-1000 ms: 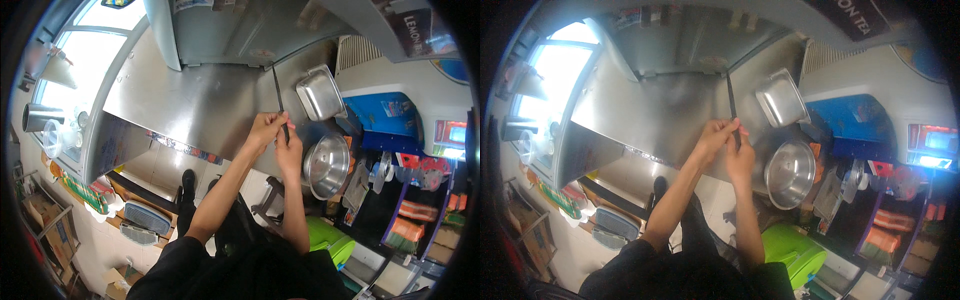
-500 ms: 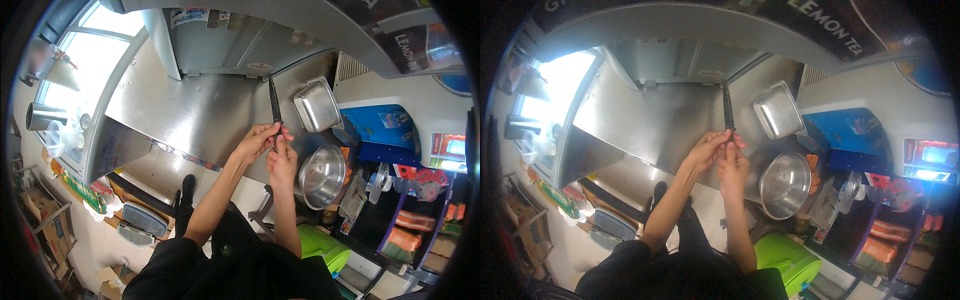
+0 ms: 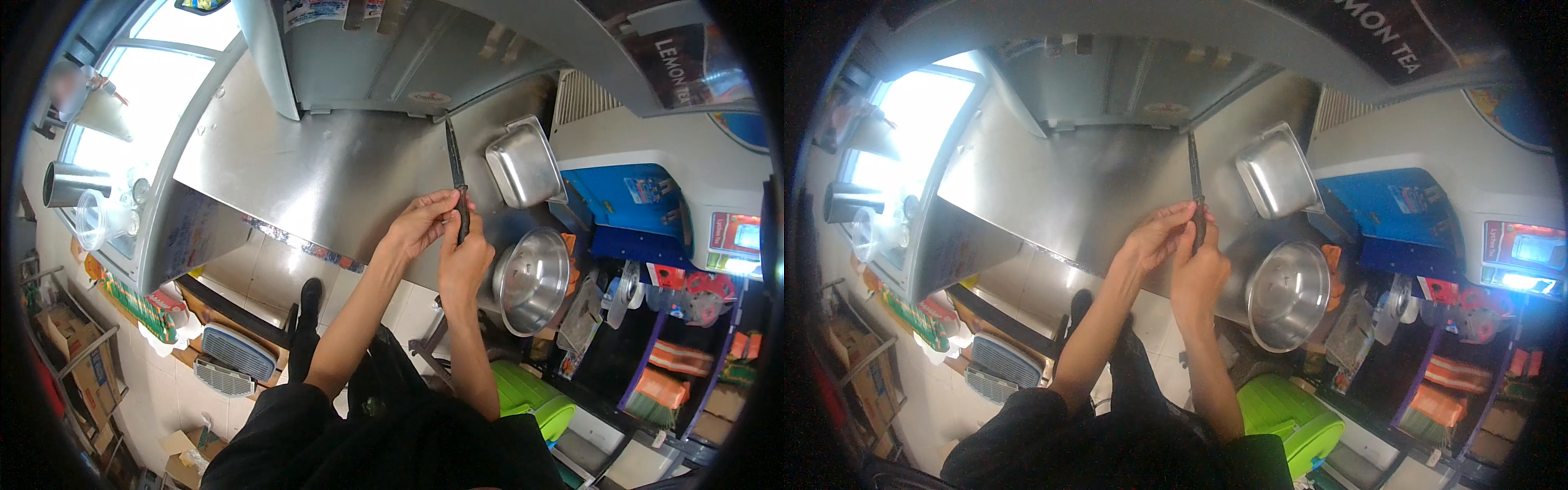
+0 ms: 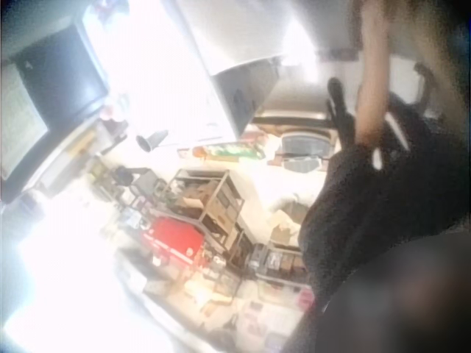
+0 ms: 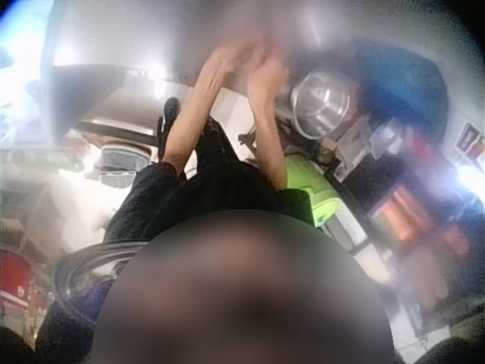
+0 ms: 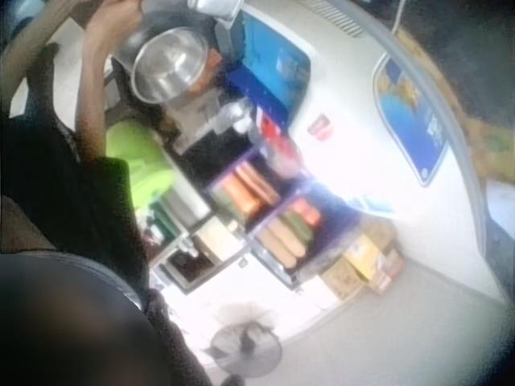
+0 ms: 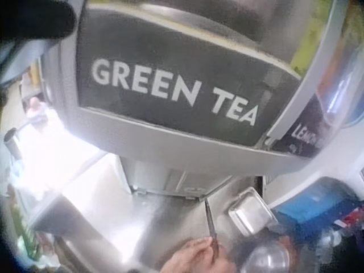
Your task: The person uses a knife to pry and remove a plastic cover from a beverage dispenser. They then detach the dispenser unit from its mounting and place it on the counter.
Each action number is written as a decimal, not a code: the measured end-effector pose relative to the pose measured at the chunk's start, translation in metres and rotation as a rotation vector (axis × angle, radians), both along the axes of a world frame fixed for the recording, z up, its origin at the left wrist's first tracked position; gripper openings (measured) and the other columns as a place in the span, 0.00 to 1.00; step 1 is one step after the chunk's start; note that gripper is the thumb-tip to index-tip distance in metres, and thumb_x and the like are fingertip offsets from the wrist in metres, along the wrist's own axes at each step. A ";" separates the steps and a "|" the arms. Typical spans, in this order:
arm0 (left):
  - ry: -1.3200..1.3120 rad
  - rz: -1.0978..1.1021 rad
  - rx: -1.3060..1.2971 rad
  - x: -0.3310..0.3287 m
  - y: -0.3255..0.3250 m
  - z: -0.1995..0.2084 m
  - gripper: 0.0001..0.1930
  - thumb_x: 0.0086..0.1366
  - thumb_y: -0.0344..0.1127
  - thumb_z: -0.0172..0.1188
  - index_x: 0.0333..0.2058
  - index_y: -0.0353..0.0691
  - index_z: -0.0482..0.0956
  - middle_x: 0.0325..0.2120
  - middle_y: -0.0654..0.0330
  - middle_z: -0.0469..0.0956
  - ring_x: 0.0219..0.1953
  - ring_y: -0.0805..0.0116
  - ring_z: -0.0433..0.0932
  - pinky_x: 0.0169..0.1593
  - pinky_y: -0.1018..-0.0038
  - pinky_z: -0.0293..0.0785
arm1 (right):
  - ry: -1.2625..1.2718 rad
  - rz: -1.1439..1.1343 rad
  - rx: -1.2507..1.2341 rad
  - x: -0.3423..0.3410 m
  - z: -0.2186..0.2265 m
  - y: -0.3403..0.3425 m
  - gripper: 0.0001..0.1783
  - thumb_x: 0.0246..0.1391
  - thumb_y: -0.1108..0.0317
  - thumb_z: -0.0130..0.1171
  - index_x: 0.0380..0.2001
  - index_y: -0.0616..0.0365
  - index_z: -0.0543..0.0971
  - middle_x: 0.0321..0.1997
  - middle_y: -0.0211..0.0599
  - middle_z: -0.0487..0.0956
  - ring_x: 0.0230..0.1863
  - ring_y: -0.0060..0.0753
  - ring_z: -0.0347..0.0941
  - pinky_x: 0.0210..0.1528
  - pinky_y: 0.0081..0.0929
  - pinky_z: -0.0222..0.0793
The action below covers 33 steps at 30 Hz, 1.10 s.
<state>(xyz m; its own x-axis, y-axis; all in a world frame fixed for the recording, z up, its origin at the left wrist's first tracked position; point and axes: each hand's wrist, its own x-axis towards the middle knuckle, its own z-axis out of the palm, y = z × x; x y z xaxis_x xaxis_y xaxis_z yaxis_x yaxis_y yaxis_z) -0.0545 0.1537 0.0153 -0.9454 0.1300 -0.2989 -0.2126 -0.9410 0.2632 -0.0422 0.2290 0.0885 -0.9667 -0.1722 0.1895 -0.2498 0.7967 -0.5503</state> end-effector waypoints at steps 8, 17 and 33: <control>0.080 0.034 0.157 -0.001 0.003 -0.018 0.13 0.65 0.39 0.52 0.40 0.34 0.73 0.33 0.60 0.77 0.33 0.76 0.76 0.37 0.82 0.76 | -1.299 -0.120 -1.560 -0.010 -0.008 0.029 0.18 0.62 0.53 0.44 0.41 0.57 0.72 0.16 0.23 0.62 0.11 0.16 0.54 0.14 0.13 0.49; 0.077 -0.033 0.066 0.000 0.003 -0.005 0.16 0.65 0.43 0.51 0.42 0.35 0.72 0.38 0.57 0.75 0.42 0.67 0.74 0.50 0.72 0.71 | -0.758 -0.175 -0.767 -0.011 -0.001 0.020 0.18 0.60 0.55 0.47 0.38 0.60 0.74 0.13 0.22 0.62 0.10 0.12 0.53 0.13 0.13 0.44; 0.041 0.016 -0.103 0.006 -0.003 -0.007 0.15 0.64 0.42 0.53 0.37 0.33 0.76 0.31 0.58 0.77 0.33 0.72 0.76 0.38 0.78 0.74 | -1.565 -0.193 -1.893 -0.007 -0.023 0.029 0.20 0.62 0.53 0.40 0.40 0.59 0.72 0.14 0.23 0.59 0.11 0.13 0.49 0.10 0.14 0.43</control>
